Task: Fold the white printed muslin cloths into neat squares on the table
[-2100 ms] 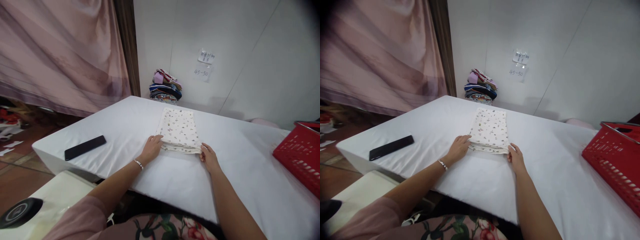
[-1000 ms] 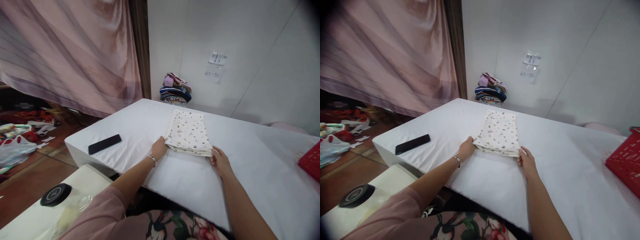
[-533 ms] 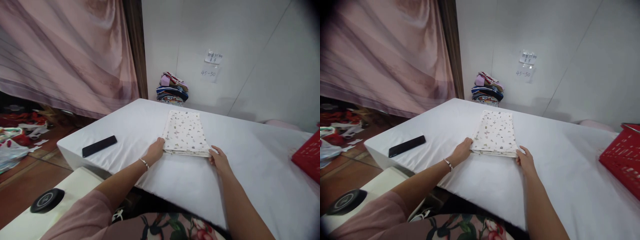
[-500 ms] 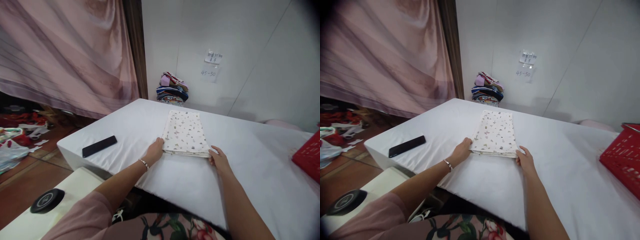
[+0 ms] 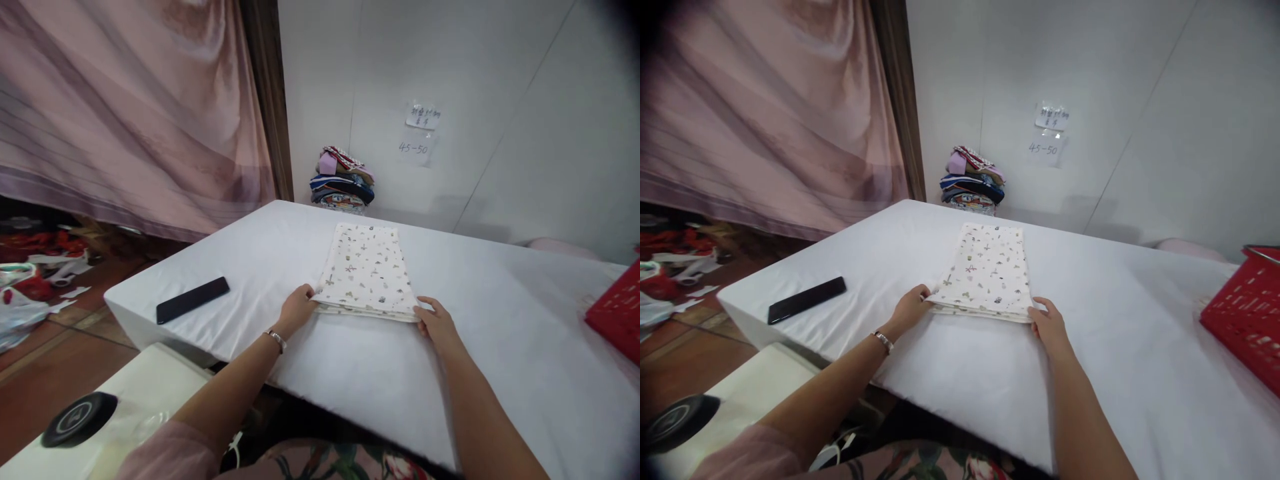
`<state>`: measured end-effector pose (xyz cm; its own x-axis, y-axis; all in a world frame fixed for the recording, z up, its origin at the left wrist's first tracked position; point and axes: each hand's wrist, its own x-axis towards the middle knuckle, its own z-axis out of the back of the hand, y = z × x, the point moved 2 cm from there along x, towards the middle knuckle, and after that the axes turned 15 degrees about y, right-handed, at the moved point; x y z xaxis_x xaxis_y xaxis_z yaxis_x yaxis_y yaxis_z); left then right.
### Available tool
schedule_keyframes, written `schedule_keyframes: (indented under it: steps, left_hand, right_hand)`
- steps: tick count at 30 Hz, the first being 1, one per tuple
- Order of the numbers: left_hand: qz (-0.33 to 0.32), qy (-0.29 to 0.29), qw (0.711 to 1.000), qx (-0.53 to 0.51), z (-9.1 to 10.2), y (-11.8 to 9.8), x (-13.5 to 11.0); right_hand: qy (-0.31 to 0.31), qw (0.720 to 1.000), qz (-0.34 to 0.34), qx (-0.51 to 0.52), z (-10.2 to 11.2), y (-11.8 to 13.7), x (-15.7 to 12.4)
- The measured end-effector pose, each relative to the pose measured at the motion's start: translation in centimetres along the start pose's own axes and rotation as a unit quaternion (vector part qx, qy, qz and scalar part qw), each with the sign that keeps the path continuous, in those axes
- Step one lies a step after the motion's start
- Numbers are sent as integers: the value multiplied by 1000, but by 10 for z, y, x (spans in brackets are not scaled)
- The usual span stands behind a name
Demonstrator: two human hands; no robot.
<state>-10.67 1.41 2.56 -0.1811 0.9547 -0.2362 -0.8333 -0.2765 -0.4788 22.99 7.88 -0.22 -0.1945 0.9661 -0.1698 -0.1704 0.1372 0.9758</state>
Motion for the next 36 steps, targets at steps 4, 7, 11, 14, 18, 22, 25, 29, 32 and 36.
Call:
schedule_keyframes:
  steps: [4, 7, 11, 14, 18, 22, 25, 29, 32, 36]
  left_hand:
    - [-117, -84, 982, 122, -7, -9, -9]
    - [-225, -109, 942, 223, -12, -13, -11]
    - [-307, -43, 911, 270, -10, -11, -6]
    - [-250, -27, 942, 221, -3, -9, -2]
    - [-219, -8, 963, 157, -1, -12, -6]
    - [-241, -21, 952, 189, -4, -16, -10]
    - [-274, -35, 941, 198, -7, -12, -9]
    - [-270, -21, 950, 156, -4, -3, -6]
    - [-241, 18, 964, 112, 8, -6, -6]
    - [-198, 38, 979, 15, 25, -29, 2]
  right_hand:
    - [6, 1000, -13, -24, -1, 0, -1]
    - [21, 998, -12, -50, -2, 1, -1]
    - [35, 998, -6, -55, -3, 5, -3]
    - [25, 998, -7, -52, -3, 8, -5]
    - [20, 997, -11, -79, -3, 7, -6]
    - [62, 991, 4, -120, -1, 6, -6]
    - [99, 984, -9, -147, 1, 7, -8]
    - [131, 974, -40, -181, 2, 6, -10]
    - [123, 972, -40, -198, 1, 4, -8]
    - [108, 968, -4, -224, -1, 3, -4]
